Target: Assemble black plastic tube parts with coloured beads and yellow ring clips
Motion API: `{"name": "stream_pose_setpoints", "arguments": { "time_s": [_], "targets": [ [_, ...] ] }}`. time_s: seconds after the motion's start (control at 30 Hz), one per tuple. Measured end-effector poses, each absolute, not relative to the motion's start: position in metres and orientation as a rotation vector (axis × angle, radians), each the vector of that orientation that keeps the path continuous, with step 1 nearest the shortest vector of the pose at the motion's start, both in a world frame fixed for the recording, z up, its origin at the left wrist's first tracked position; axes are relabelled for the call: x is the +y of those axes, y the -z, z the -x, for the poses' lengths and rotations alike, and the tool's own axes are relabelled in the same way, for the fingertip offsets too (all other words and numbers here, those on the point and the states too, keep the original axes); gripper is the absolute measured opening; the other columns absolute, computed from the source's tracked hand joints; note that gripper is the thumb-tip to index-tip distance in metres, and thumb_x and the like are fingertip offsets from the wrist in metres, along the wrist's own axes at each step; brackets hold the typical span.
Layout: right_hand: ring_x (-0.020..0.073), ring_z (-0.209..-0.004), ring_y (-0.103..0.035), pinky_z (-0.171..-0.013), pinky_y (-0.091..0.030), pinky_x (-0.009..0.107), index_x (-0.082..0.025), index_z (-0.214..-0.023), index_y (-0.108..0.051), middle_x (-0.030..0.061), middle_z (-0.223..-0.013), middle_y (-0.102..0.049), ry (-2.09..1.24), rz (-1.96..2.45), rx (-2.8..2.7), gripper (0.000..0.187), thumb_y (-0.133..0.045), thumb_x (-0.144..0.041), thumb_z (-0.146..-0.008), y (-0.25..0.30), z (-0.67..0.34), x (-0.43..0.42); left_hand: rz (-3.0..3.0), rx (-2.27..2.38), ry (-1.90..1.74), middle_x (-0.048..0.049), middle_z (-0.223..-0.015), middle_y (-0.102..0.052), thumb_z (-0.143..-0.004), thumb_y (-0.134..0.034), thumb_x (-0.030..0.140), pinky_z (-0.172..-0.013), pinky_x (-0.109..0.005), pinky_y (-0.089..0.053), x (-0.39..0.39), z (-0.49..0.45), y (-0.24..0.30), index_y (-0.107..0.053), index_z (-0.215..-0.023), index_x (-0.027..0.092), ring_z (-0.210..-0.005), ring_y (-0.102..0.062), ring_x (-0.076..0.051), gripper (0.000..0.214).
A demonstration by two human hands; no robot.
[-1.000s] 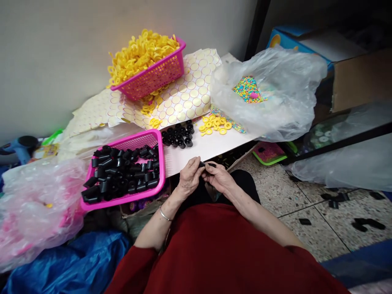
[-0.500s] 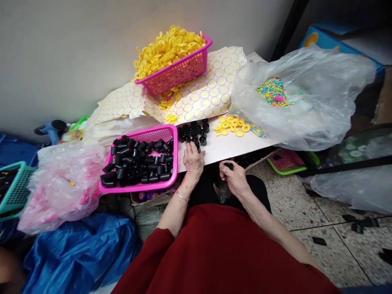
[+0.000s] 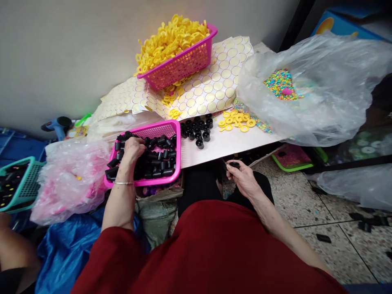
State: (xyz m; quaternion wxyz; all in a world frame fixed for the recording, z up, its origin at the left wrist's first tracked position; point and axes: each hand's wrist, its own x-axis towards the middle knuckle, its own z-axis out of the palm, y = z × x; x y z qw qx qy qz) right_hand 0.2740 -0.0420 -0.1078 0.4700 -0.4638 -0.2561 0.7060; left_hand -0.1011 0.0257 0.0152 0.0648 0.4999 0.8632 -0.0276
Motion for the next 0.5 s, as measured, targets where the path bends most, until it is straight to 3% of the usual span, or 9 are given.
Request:
{"name": "stream_pose_setpoints", "arguments": {
  "time_s": [0.27, 0.4, 0.5],
  "targets": [
    [0.007, -0.049, -0.047, -0.047, -0.035, 0.021, -0.016, -0.093, -0.061, -0.0074, -0.054, -0.053, -1.787, 1.164, -0.673, 0.046, -0.081, -0.041, -0.061, 0.112, -0.269, -0.046, -1.668, 2.608, 0.306, -0.0203, -0.107, -0.066, -0.068, -0.065, 0.022, -0.097, -0.053, -0.036, 0.035, 0.104, 0.017, -0.069, -0.1, 0.011, -0.116, -0.049, -0.039, 0.034],
    [0.007, -0.055, -0.049, -0.054, -0.04, 0.022, -0.018, -0.103, -0.063, -0.0064, -0.062, -0.056, -1.729, 1.1, -0.815, 0.048, -0.079, -0.04, -0.064, 0.105, -0.268, -0.046, -1.674, 2.6, 0.454, -0.0204, -0.11, -0.063, -0.073, -0.062, 0.029, -0.093, -0.052, -0.038, 0.037, 0.101, 0.017, -0.067, -0.099, 0.012, -0.113, -0.05, -0.04, 0.032],
    [0.0098, -0.066, -0.054, -0.064, -0.046, 0.026, -0.02, -0.107, -0.064, -0.0042, -0.073, -0.059, -1.675, 1.052, -0.945, 0.05, -0.08, -0.035, -0.063, 0.099, -0.268, -0.046, -1.61, 2.56, 0.453, -0.014, -0.095, -0.062, -0.071, -0.065, 0.039, -0.088, -0.05, -0.04, 0.04, 0.1, 0.014, -0.065, -0.092, 0.013, -0.104, -0.053, -0.036, 0.033]
  ]
}}
